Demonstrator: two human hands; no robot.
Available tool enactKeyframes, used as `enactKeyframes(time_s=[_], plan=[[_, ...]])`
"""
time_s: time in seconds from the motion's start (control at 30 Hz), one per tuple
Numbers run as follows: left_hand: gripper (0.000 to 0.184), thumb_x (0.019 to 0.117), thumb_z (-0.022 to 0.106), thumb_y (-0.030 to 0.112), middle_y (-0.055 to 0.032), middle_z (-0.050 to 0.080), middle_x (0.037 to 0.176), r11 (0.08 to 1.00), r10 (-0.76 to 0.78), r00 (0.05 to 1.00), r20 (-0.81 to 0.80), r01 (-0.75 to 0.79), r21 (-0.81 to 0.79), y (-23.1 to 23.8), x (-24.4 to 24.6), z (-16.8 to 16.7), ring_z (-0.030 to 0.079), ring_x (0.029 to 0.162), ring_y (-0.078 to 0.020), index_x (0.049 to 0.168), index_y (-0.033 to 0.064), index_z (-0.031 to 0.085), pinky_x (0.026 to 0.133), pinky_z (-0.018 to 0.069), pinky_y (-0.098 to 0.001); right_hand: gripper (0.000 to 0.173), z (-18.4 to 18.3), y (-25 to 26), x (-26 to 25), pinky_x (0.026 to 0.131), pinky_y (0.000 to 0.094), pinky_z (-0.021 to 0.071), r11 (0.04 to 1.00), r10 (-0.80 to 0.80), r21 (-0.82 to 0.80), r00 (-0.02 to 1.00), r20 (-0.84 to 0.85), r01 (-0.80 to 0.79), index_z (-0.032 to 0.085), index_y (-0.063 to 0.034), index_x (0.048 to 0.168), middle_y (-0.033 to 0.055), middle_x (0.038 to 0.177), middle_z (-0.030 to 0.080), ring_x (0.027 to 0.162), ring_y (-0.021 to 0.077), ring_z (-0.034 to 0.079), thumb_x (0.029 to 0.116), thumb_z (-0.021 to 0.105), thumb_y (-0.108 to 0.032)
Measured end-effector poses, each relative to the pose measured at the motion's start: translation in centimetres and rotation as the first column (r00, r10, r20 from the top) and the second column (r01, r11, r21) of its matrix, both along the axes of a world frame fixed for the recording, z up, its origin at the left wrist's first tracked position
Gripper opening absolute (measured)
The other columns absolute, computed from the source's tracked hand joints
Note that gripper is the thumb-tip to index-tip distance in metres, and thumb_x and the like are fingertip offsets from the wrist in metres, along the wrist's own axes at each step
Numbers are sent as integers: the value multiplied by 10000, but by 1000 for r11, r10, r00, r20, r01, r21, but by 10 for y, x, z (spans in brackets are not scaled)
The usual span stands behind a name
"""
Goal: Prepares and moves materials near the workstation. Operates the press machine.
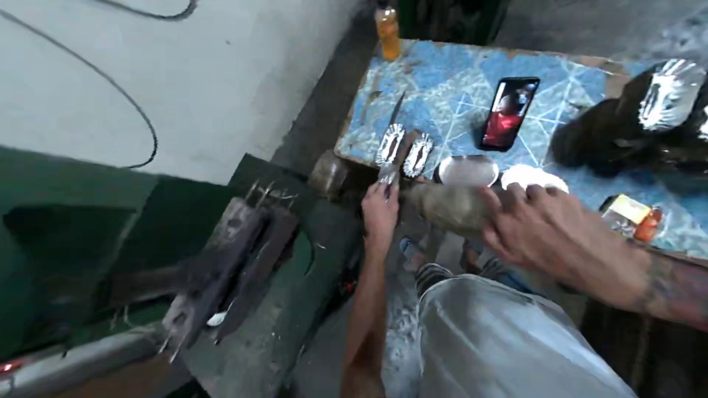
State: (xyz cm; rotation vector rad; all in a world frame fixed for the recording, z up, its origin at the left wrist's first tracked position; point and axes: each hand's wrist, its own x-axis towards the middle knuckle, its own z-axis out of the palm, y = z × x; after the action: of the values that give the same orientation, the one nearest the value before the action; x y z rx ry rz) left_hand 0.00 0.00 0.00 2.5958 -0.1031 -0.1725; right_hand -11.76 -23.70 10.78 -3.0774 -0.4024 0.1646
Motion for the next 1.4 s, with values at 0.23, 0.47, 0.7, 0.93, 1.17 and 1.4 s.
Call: enactKeyframes(time_s=[0.23, 0.47, 0.7, 0.93, 1.17, 1.4], plan=[[477, 1019, 633, 358, -309, 561, 1380, 926, -179, 947, -267, 254, 279, -118, 91, -40, 575, 1273, -443, 1215, -75, 668, 1079, 474, -553, 767, -220, -94, -82, 1000, 743, 418, 678, -565, -79, 449, -692, 731, 604, -25, 1395, 335, 1309, 635, 1239, 554, 589, 1073, 207, -597], [434, 1086, 497, 348, -224, 544, 1465, 871, -323, 943, -78, 328, 366, -96, 76, -71, 604, 1246, -418, 1402, 72, 610, 994, 516, -595, 721, -298, -118, -106, 864, 730, 499, 715, -559, -17, 557, -614, 699, 675, -90, 1308, 282, 1192, 701, 1081, 526, 674, 1050, 200, -568], [343, 1011, 641, 260, -224, 544, 1477, 553, -833, 549, 65, 825, 118, -142, 54, -59, 459, 1427, -409, 1190, -22, 717, 1187, 381, -528, 373, -187, -91, -41, 965, 705, 475, 659, -408, 131, 498, -765, 740, 648, -43, 1350, 307, 1215, 676, 1143, 525, 638, 1053, 551, -247], [266, 971, 709, 278, -197, 697, 1239, 334, -923, 321, -211, 942, -28, -157, 76, -73, 543, 1334, -417, 1102, 53, 761, 1120, 430, -571, 561, -185, -118, 10, 859, 620, 544, 795, -408, 349, 863, -299, 497, 626, -56, 1352, 257, 1269, 613, 1148, 481, 603, 862, 828, -238], [281, 1047, 593, 310, -129, 710, 1281, 204, -920, 182, -347, 979, -28, -169, 105, -52, 630, 1264, -371, 1150, 134, 787, 1054, 496, -557, 413, -177, -187, 52, 952, 540, 532, 723, 9, 600, 865, -502, 341, 773, -24, 1157, 181, 1086, 743, 1006, 330, 706, 854, 846, -296], [406, 993, 627, 109, -264, 620, 1359, 436, -897, 442, 35, 865, 249, -147, 32, -81, 520, 1356, -470, 1386, 6, 613, 1149, 410, -579, 551, -192, -116, -6, 915, 611, 526, 844, -352, 366, 919, -175, 393, 561, -16, 1433, 277, 1354, 573, 1205, 473, 594, 944, 730, -205]])
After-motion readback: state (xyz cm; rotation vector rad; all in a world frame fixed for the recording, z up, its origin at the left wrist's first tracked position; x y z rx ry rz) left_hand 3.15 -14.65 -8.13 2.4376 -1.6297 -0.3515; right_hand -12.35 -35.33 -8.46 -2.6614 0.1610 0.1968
